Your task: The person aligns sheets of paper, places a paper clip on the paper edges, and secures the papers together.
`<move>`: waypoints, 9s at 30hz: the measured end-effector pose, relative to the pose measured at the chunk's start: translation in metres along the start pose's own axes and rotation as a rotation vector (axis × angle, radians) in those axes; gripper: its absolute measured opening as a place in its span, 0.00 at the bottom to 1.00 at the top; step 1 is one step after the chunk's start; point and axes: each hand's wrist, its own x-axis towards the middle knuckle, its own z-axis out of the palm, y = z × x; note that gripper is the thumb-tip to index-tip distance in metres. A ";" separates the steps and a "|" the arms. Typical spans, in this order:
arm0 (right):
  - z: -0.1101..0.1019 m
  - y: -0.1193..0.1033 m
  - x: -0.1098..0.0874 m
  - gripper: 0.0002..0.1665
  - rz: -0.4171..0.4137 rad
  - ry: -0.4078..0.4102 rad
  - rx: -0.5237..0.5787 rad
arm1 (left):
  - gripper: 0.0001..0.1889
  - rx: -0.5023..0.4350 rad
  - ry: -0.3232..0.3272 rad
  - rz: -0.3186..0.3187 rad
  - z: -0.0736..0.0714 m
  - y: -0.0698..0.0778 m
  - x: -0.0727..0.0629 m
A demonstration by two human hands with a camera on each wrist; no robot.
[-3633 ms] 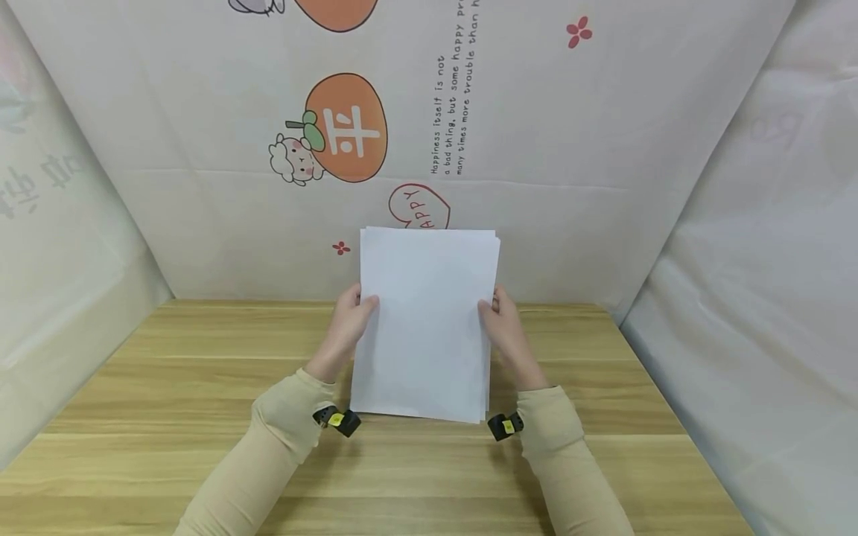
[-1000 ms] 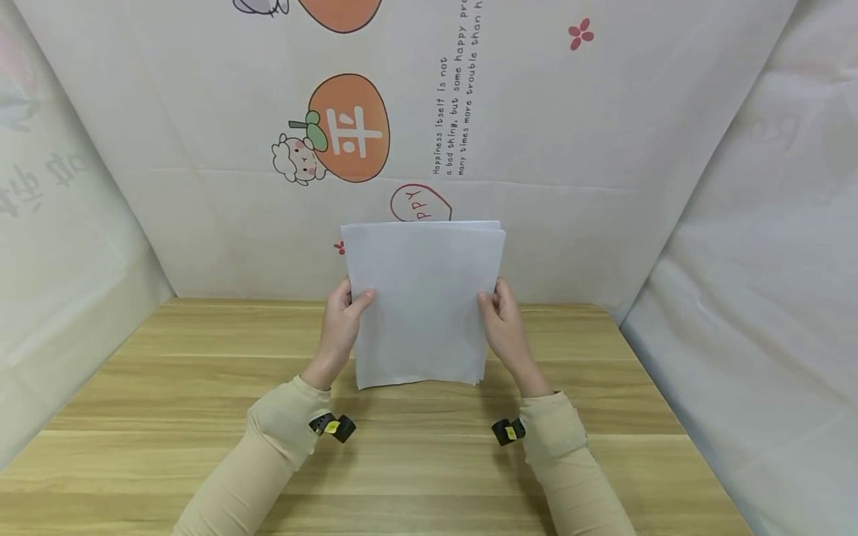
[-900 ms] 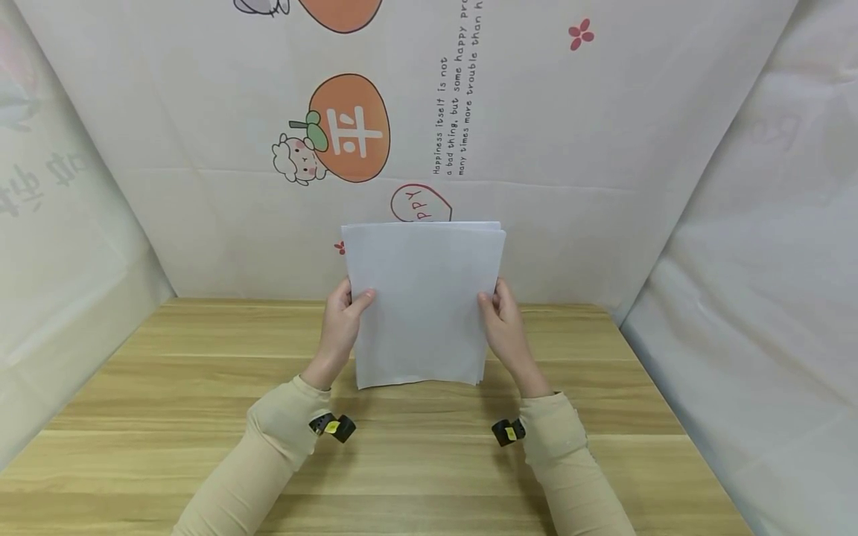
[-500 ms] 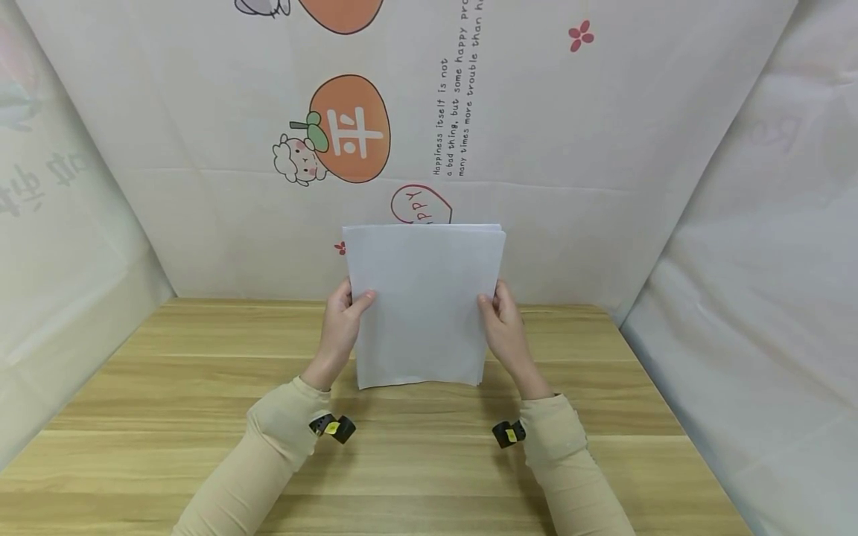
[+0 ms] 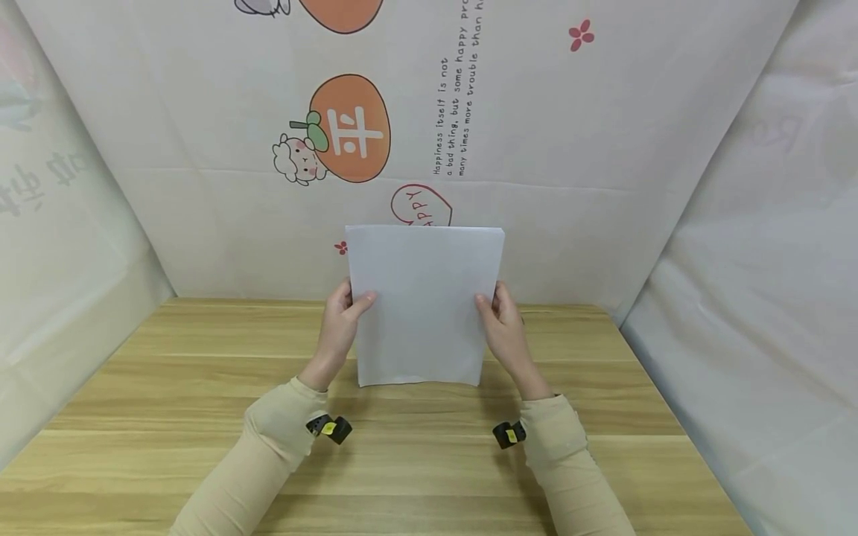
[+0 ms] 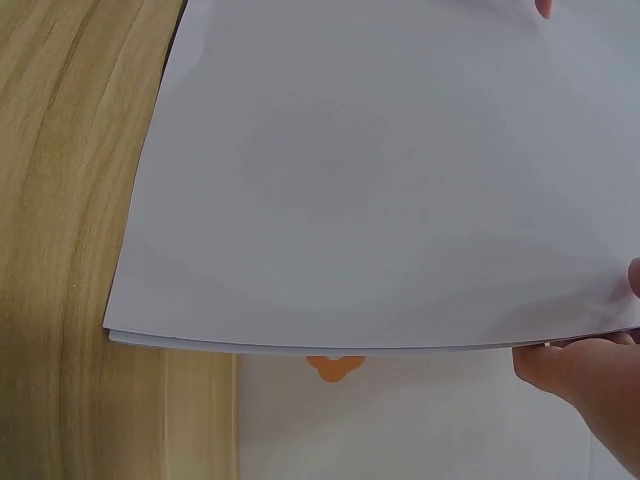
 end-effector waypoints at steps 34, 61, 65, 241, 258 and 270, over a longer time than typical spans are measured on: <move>0.003 0.012 -0.005 0.29 0.010 -0.048 0.051 | 0.23 -0.052 -0.063 -0.084 -0.004 -0.013 -0.012; 0.018 -0.003 -0.007 0.27 -0.020 -0.008 0.076 | 0.22 -0.103 0.005 -0.027 -0.004 -0.011 -0.015; 0.020 -0.002 -0.007 0.27 -0.018 -0.008 0.061 | 0.22 -0.103 0.005 -0.029 -0.006 -0.013 -0.015; 0.028 0.031 -0.016 0.27 0.086 -0.029 0.039 | 0.24 0.169 -0.100 -0.144 -0.014 -0.039 -0.027; 0.030 0.025 -0.017 0.27 0.084 -0.006 0.054 | 0.28 0.157 -0.065 -0.126 -0.006 -0.035 -0.029; 0.028 0.017 -0.016 0.26 0.079 -0.045 0.140 | 0.29 0.140 -0.026 -0.139 -0.007 -0.037 -0.026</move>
